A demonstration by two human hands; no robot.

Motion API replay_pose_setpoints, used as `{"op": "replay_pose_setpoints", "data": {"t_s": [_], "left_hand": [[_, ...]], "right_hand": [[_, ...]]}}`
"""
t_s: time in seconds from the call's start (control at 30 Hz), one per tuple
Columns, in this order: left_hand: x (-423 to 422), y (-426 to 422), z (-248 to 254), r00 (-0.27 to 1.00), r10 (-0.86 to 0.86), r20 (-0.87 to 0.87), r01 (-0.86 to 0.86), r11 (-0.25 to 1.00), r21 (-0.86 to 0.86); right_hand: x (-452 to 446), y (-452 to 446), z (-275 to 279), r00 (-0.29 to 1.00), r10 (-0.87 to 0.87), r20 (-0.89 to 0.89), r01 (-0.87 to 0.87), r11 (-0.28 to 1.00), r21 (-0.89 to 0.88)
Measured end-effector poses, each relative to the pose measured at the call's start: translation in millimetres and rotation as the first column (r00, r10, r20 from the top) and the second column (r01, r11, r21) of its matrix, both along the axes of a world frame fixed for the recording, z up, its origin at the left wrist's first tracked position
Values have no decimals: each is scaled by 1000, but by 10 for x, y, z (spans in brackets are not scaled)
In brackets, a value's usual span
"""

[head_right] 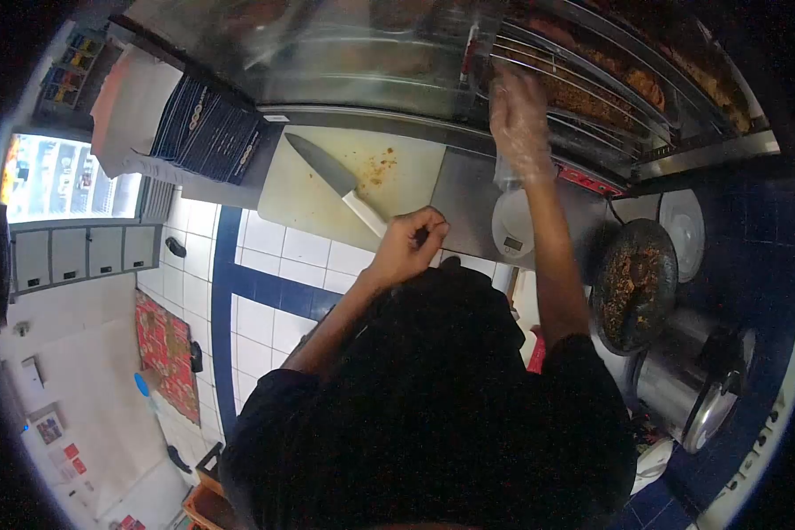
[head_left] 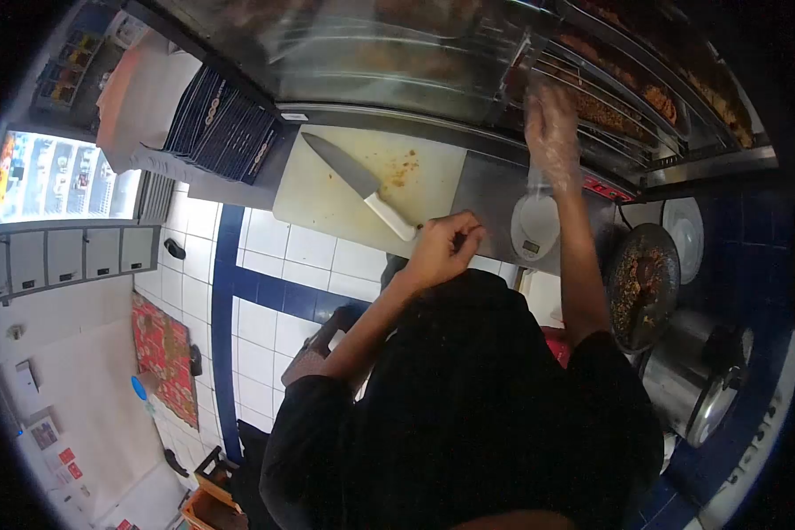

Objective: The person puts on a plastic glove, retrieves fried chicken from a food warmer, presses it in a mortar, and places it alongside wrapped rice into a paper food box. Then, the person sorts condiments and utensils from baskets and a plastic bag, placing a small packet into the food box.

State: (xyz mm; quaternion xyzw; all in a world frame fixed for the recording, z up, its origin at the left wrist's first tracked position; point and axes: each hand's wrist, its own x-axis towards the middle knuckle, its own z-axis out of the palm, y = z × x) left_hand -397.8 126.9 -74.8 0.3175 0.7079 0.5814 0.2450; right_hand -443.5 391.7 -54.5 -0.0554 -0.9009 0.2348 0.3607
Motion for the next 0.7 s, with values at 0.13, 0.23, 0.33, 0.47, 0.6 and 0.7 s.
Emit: {"op": "replay_pose_setpoints", "data": {"t_s": [0.13, 0.23, 0.33, 0.47, 0.6, 0.7], "left_hand": [[-89, -240, -135, 997, 77, -5, -78, 997, -27], [-61, -430, -141, 983, 175, 56, -172, 983, -60], [30, -526, -399, 942, 325, 78, -322, 945, -50], [293, -562, -512, 861, 492, 131, -481, 870, -107], [636, -468, -417, 770, 627, 114, -614, 778, -135], [887, -421, -525, 717, 695, 56, -687, 717, -115]], "right_hand": [[-416, 434, -43, 822, -110, 558, -169, 890, 424], [-673, 352, 88, 830, 124, 543, -191, 979, 67], [-1178, 328, 34, 803, 212, 557, -295, 953, 63], [-1704, 239, -219, 716, 223, 662, -376, 922, 96], [-1864, 190, -350, 679, 234, 696, -408, 908, 93], [-1869, 215, -407, 663, 234, 711, -405, 911, 78]]}}
